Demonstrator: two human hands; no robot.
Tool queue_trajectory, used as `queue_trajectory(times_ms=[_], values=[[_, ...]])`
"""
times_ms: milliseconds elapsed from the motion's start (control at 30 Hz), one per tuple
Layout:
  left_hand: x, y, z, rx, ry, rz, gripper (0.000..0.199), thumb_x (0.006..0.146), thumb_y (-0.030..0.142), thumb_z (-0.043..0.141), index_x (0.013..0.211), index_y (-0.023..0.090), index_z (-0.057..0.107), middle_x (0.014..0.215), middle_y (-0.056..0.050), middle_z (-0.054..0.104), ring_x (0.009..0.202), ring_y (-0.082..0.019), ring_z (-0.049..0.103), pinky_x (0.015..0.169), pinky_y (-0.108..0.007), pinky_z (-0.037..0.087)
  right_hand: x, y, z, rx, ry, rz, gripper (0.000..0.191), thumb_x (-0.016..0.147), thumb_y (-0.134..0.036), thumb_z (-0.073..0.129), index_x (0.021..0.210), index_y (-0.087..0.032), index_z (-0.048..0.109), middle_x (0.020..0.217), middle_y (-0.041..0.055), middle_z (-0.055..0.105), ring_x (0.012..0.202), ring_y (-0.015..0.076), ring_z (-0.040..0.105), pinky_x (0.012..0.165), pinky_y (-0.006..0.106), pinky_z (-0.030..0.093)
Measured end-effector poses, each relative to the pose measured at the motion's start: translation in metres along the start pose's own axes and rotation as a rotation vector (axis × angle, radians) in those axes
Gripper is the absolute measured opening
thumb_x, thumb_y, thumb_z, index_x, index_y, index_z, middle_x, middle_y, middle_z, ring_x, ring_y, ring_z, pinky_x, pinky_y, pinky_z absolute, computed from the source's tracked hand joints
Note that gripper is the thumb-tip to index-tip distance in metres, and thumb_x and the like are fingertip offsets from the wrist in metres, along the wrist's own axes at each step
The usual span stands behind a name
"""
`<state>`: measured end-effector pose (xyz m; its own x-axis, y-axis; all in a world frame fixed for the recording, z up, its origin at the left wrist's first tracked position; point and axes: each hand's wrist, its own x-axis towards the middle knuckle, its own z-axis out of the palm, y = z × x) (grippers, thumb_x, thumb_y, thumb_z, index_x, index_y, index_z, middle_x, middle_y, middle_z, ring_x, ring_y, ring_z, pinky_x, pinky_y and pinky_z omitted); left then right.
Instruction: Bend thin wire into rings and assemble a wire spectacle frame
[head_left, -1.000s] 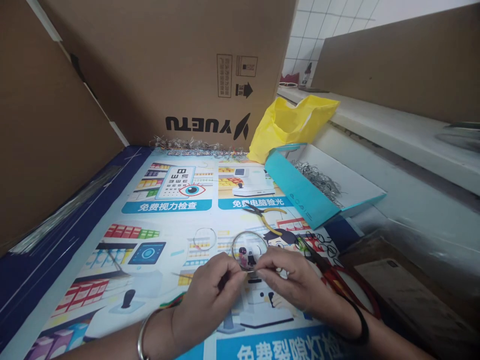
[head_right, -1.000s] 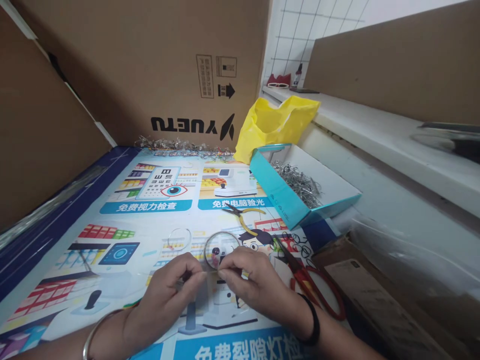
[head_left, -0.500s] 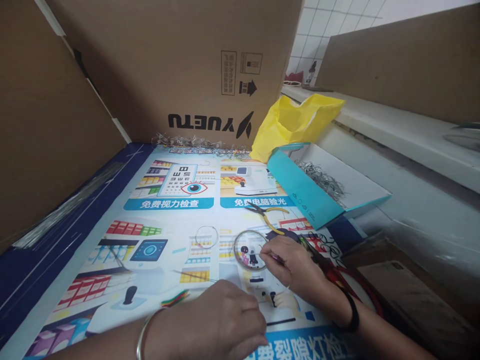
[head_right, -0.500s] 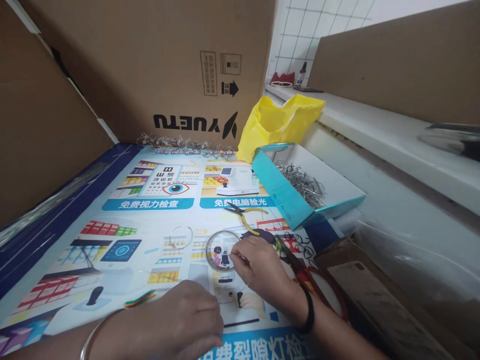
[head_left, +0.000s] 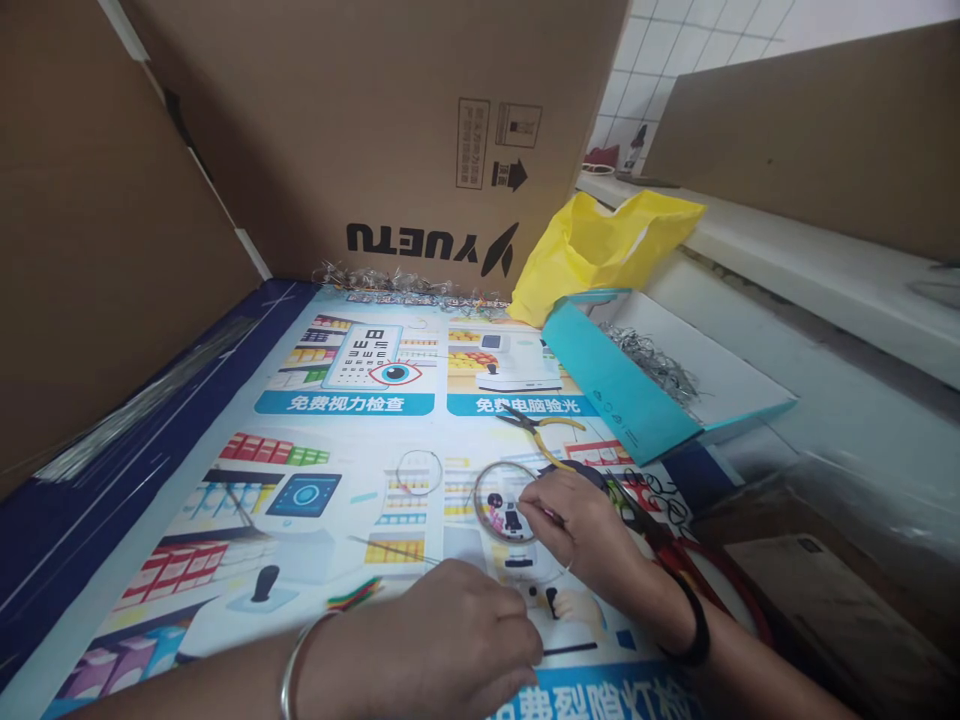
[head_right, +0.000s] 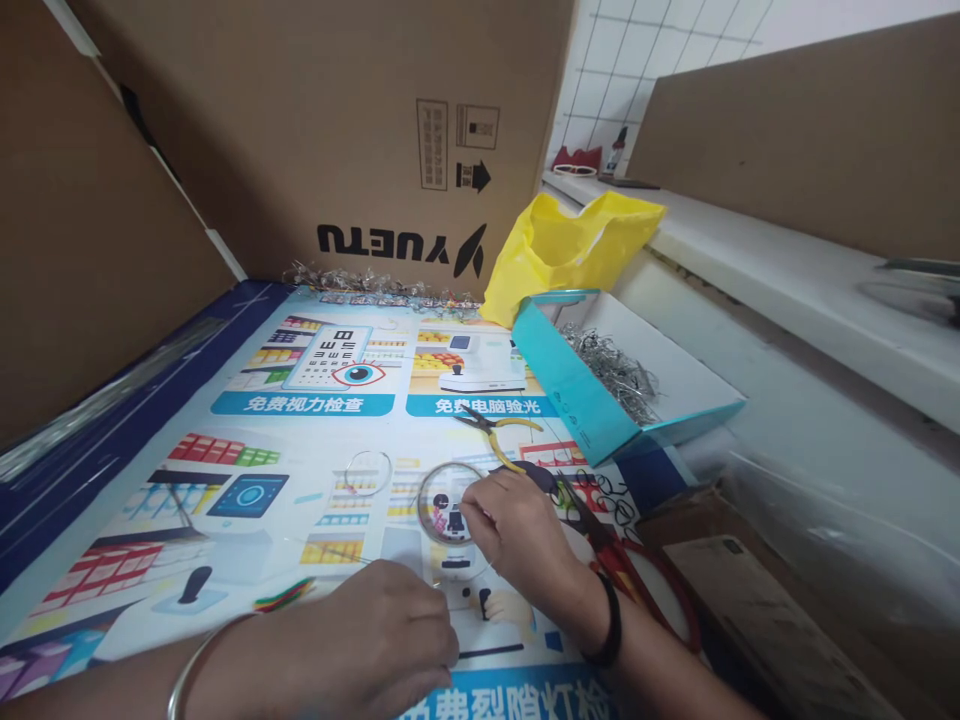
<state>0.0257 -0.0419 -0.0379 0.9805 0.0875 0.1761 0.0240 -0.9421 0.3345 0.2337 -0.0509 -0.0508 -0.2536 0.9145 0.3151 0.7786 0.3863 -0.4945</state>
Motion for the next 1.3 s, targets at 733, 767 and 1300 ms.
queue_trajectory(times_ms=[733, 767, 1300], values=[[0.0003, 0.0, 0.0018, -0.008, 0.023, 0.004, 0.015, 0.091, 0.028, 0.046, 0.079, 0.02, 0.05, 0.069, 0.003, 0.061, 0.063, -0.013, 0.055, 0.054, -0.029, 0.04, 0.0011, -0.0019, -0.0001, -0.058, -0.005, -0.002, 0.014, 0.087, -0.017, 0.05, 0.076, -0.018, 0.06, 0.072, 0.0032, 0.062, 0.071, 0.0162, 0.054, 0.068, 0.028, 0.038], [0.0005, 0.0, 0.0016, -0.008, 0.021, 0.002, 0.015, 0.091, 0.028, 0.047, 0.079, 0.02, 0.05, 0.069, 0.003, 0.061, 0.063, -0.013, 0.055, 0.054, -0.028, 0.04, 0.001, -0.0018, 0.0001, -0.059, -0.003, -0.005, 0.014, 0.087, -0.017, 0.05, 0.076, -0.018, 0.06, 0.072, 0.0033, 0.062, 0.071, 0.0162, 0.054, 0.068, 0.028, 0.038], [0.0012, 0.0006, -0.0007, 0.001, 0.004, -0.003, 0.013, 0.091, 0.028, 0.047, 0.081, 0.02, 0.052, 0.07, 0.003, 0.061, 0.062, -0.013, 0.055, 0.054, -0.029, 0.041, 0.0006, -0.0001, 0.0015, -0.072, 0.012, -0.029, 0.016, 0.087, -0.017, 0.049, 0.076, -0.019, 0.06, 0.07, 0.0031, 0.061, 0.07, 0.0159, 0.053, 0.067, 0.028, 0.038]])
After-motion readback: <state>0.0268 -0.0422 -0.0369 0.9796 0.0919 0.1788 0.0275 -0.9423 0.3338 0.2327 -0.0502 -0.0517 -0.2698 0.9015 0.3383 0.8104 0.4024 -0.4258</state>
